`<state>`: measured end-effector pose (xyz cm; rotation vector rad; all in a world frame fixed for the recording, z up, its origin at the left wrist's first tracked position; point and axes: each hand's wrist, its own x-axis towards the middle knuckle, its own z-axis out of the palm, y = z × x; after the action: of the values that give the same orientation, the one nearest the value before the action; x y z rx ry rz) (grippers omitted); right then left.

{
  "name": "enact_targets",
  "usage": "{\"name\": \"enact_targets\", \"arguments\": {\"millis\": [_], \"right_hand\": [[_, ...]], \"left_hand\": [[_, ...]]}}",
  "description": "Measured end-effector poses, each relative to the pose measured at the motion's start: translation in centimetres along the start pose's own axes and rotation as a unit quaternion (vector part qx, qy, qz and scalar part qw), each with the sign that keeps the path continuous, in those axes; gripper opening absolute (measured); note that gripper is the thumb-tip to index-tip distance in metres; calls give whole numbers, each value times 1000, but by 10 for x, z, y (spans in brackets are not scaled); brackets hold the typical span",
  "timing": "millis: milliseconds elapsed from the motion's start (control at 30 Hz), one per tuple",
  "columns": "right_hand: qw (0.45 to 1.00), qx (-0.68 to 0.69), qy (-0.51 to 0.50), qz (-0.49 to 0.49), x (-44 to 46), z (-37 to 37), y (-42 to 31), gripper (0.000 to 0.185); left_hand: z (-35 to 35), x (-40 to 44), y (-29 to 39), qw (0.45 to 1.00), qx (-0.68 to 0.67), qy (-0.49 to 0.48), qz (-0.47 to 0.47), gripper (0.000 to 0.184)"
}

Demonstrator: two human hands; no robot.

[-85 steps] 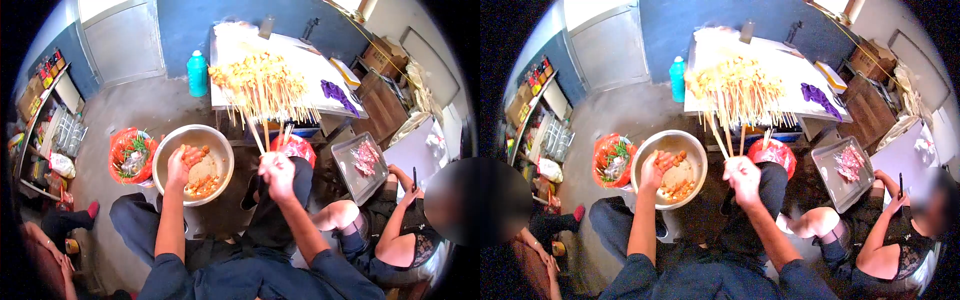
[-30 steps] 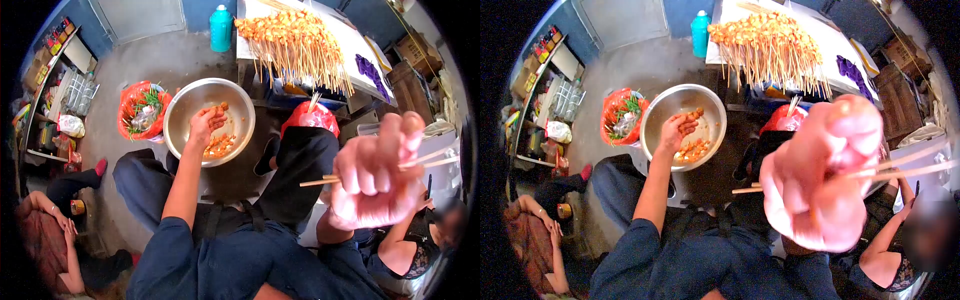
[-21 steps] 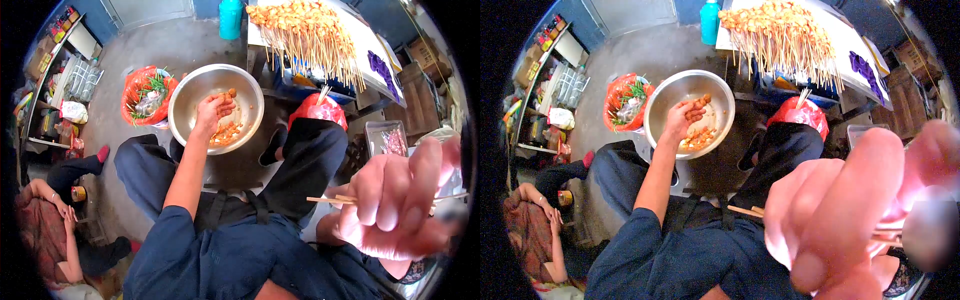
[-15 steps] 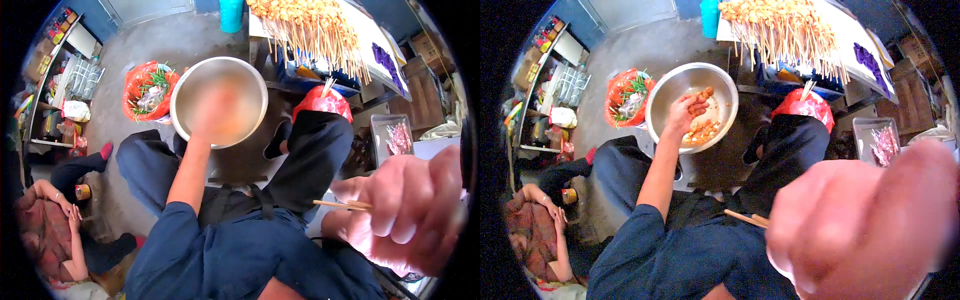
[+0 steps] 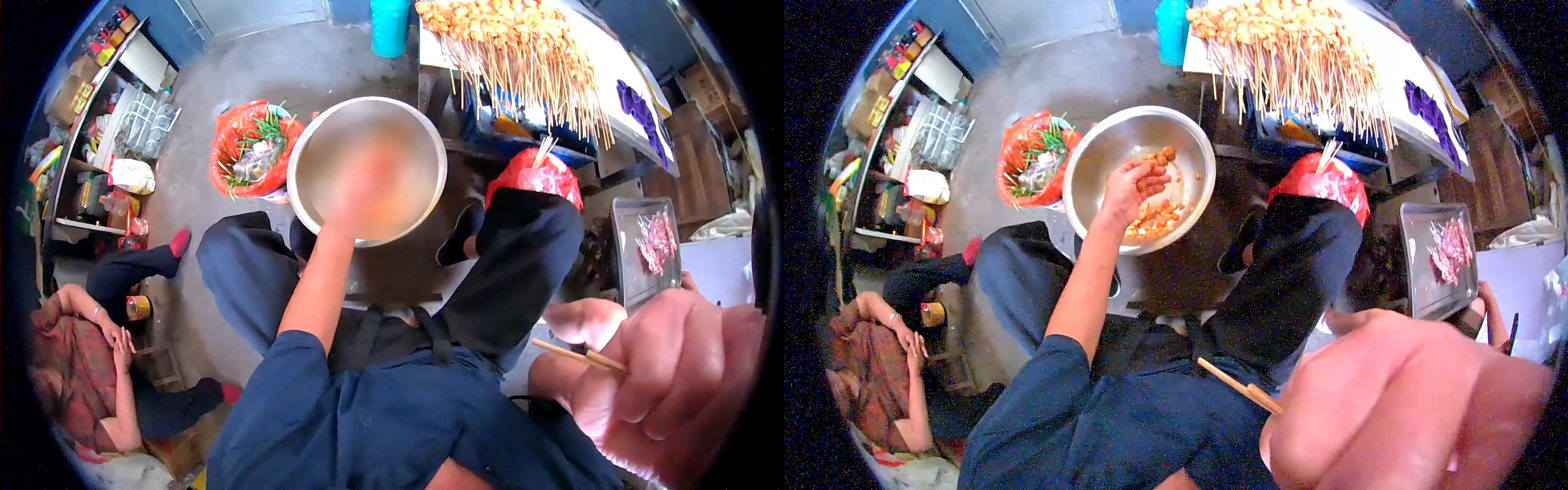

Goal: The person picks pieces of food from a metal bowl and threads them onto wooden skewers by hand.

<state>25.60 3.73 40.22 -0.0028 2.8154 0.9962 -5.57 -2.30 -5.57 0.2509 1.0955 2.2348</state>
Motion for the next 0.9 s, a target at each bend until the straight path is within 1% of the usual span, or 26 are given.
{"name": "enact_targets", "arguments": {"millis": [33, 100, 200, 233, 300, 367, 500, 533, 600, 633, 700, 733, 767, 833, 867, 900], "right_hand": [[997, -2, 73, -31, 11, -3, -2, 22], [986, -14, 156, -59, -1, 11, -1, 26], [978, -16, 201, -55, -7, 26, -4, 26], [976, -15, 209, -52, -7, 28, -6, 26], [975, -9, 218, -46, -9, 28, -7, 26], [974, 7, 223, -34, -12, 29, -7, 25], [970, 60, 235, 19, -20, 39, -7, 25], [966, 82, 240, 38, -22, 43, -6, 25], [955, 128, 256, 84, -26, 52, -3, 25], [945, 154, 266, 110, -29, 57, -1, 25], [920, 211, 288, 161, -32, 67, 2, 25], [903, 238, 305, 185, -34, 72, 6, 25], [883, 267, 326, 207, -35, 78, 8, 25], [839, 320, 364, 247, -35, 90, 16, 25], [819, 338, 381, 263, -34, 94, 20, 25], [799, 353, 399, 280, -32, 98, 25, 25]], "left_hand": [[4, -1, 4, 1000, 6, 6, -4, 19], [11, -5, 11, 1000, 16, 17, -13, 18], [15, -10, 17, 1000, -6, 7, -15, 19], [27, -15, 28, 1000, -9, 3, -15, 20], [52, -29, 45, 991, 53, 66, -104, 19], [0, -6, 5, 999, -30, -4, -23, 18], [20, -18, 15, 998, -59, 1, -36, 19], [30, -22, 20, 990, 128, -15, 48, 19], [56, -30, 45, 992, 58, 57, -97, 21], [59, -30, 46, 993, 53, 52, -88, 21], [60, -31, 47, 990, 52, 72, -112, 21], [56, -30, 45, 990, 51, 68, -110, 22], [54, -28, 43, 993, 42, 67, -91, 22], [52, -29, 43, 992, 45, 52, -107, 22], [58, -32, 46, 989, 49, 73, -116, 23], [67, -39, 51, 993, 28, 66, -97, 24]]}}
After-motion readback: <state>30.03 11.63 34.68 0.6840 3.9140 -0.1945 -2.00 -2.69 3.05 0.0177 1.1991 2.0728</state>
